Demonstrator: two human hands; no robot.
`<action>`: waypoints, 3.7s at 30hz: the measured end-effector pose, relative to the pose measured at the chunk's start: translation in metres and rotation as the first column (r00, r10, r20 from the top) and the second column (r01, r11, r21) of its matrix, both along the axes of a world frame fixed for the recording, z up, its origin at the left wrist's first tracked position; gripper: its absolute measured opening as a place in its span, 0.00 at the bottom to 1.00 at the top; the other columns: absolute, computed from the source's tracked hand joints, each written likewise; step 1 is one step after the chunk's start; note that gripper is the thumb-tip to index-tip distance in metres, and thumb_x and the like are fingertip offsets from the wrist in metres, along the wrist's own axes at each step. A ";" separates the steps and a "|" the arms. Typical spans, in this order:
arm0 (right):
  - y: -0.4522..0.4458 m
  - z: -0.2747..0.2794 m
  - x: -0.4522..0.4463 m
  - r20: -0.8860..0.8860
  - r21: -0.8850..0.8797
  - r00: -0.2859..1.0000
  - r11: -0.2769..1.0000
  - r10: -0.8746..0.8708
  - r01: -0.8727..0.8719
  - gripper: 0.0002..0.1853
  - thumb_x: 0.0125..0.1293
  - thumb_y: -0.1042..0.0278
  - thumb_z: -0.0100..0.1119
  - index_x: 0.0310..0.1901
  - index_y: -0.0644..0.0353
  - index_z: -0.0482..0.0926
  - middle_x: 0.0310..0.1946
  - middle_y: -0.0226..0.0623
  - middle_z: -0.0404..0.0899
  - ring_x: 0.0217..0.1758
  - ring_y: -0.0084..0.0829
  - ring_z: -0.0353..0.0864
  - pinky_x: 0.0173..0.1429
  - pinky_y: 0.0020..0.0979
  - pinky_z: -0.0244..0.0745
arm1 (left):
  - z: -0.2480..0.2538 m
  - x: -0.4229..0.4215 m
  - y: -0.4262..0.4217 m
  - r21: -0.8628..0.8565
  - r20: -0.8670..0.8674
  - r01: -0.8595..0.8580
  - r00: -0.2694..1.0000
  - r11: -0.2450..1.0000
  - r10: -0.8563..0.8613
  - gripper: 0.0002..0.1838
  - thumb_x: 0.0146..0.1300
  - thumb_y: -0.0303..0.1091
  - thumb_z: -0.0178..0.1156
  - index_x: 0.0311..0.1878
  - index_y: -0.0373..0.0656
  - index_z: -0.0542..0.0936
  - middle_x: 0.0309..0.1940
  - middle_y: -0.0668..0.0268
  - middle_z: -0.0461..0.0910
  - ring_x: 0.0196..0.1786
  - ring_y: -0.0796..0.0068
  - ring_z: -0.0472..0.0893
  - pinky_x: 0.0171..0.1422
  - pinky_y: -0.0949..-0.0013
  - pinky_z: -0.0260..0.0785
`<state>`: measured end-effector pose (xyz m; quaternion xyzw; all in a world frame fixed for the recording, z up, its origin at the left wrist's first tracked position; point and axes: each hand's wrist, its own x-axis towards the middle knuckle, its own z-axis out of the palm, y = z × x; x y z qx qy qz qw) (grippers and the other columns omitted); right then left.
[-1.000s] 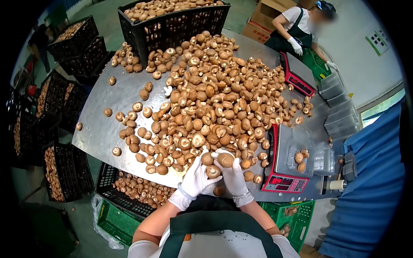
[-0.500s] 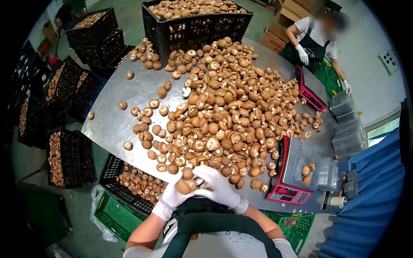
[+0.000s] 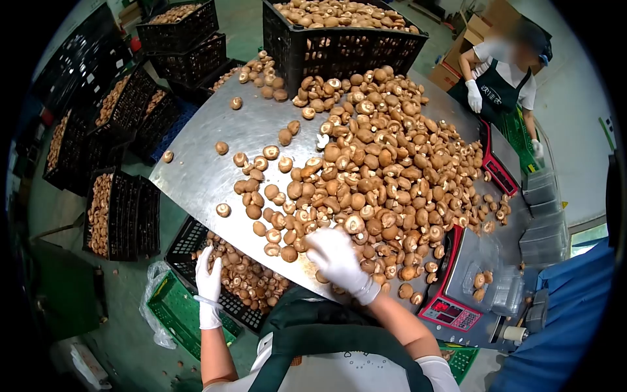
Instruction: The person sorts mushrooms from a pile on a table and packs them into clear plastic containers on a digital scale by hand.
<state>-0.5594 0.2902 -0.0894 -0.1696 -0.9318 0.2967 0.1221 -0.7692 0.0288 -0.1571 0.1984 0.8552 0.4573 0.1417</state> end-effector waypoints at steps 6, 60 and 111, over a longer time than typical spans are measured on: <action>-0.004 0.002 0.001 -0.057 0.209 0.997 0.977 0.047 -0.034 0.25 0.58 0.58 0.59 0.56 0.61 0.73 0.57 0.45 0.71 0.62 0.46 0.68 0.64 0.43 0.63 | 0.000 0.033 0.071 -0.066 -0.359 0.205 0.908 0.976 -0.215 0.22 0.55 0.33 0.64 0.54 0.41 0.77 0.56 0.52 0.74 0.64 0.48 0.67 0.70 0.52 0.55; 0.099 -0.025 0.099 -0.255 -0.011 0.806 0.836 -0.534 0.549 0.17 0.50 0.57 0.69 0.27 0.57 0.71 0.27 0.35 0.70 0.36 0.35 0.70 0.42 0.35 0.66 | 0.053 0.120 0.172 0.639 0.750 0.134 0.113 0.758 -0.652 0.27 0.71 0.42 0.46 0.66 0.32 0.63 0.57 0.47 0.73 0.54 0.57 0.78 0.60 0.60 0.71; 0.066 -0.025 0.088 0.198 0.219 0.832 0.851 -0.517 0.477 0.25 0.57 0.59 0.63 0.57 0.51 0.72 0.55 0.43 0.71 0.50 0.41 0.77 0.45 0.36 0.79 | 0.071 0.119 0.157 0.587 0.808 0.047 -0.091 0.808 -0.582 0.47 0.65 0.71 0.32 0.69 0.33 0.57 0.64 0.49 0.65 0.65 0.53 0.69 0.69 0.56 0.63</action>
